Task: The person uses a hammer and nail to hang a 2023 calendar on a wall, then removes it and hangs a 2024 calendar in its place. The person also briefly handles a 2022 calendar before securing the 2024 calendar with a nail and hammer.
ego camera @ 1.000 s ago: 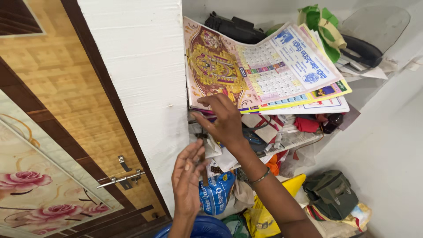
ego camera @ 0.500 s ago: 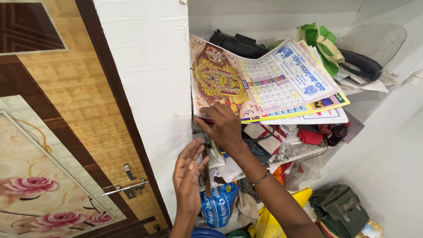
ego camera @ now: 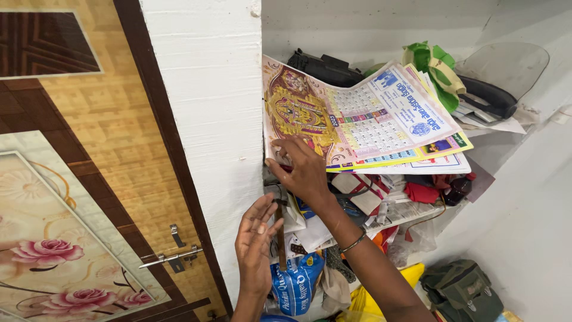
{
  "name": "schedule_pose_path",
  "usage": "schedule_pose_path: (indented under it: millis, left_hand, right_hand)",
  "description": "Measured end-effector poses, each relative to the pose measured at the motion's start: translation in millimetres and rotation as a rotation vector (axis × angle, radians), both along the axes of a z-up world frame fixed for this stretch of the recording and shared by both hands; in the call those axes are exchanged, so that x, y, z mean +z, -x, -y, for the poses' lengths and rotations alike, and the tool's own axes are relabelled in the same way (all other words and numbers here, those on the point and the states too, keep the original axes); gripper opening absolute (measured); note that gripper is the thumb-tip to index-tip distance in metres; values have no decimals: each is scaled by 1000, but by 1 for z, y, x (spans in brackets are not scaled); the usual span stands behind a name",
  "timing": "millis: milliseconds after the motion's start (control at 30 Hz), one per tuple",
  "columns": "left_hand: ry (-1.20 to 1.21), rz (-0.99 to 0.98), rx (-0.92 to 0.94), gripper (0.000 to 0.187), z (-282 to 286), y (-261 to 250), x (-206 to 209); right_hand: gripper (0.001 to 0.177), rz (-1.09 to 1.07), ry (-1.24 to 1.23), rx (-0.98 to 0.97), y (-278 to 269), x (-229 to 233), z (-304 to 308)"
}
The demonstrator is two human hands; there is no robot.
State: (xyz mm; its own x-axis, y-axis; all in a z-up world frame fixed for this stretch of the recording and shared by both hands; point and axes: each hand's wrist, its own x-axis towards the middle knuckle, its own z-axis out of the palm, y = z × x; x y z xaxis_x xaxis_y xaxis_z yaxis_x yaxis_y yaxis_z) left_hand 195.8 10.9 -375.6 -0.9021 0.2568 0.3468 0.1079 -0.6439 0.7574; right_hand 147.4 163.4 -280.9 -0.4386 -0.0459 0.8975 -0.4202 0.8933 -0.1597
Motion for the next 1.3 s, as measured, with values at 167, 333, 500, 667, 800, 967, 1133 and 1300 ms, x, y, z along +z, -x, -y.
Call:
schedule_pose_path:
  millis: [167,333,500,667,800,967,1133,1300]
  left_hand:
    - [-14,5,-13,55,-2,-1,1]
    - [-10,-3,-18,56,-1,-1,1]
    - [-1,-15,-14,56,-2,1,4]
    - [45,-51,4,54,-7,4,17]
    - [151,-144,49,47,-21,22,43]
    - [372,-362,255,42,-52,58,91]
    - [455,-464,410,43,-81,84,126]
    - [536,-390,490,49,-95,93,137]
  right_hand:
    - [37,68,13,37,1,3,3]
    - [33,135,131,3,5,1,3]
    - [28,-24,136,-34,4,8,-7]
    - [23,-35,256,-26,-8,14,-21]
    - [25,-105,214,-51,-21,7,-25]
    - [27,-172,244,-176,-43,-15,-21]
    - [32,-245,315,-218,-58,-43,-11]
    - [37,-275,321,-194,-65,-62,-3]
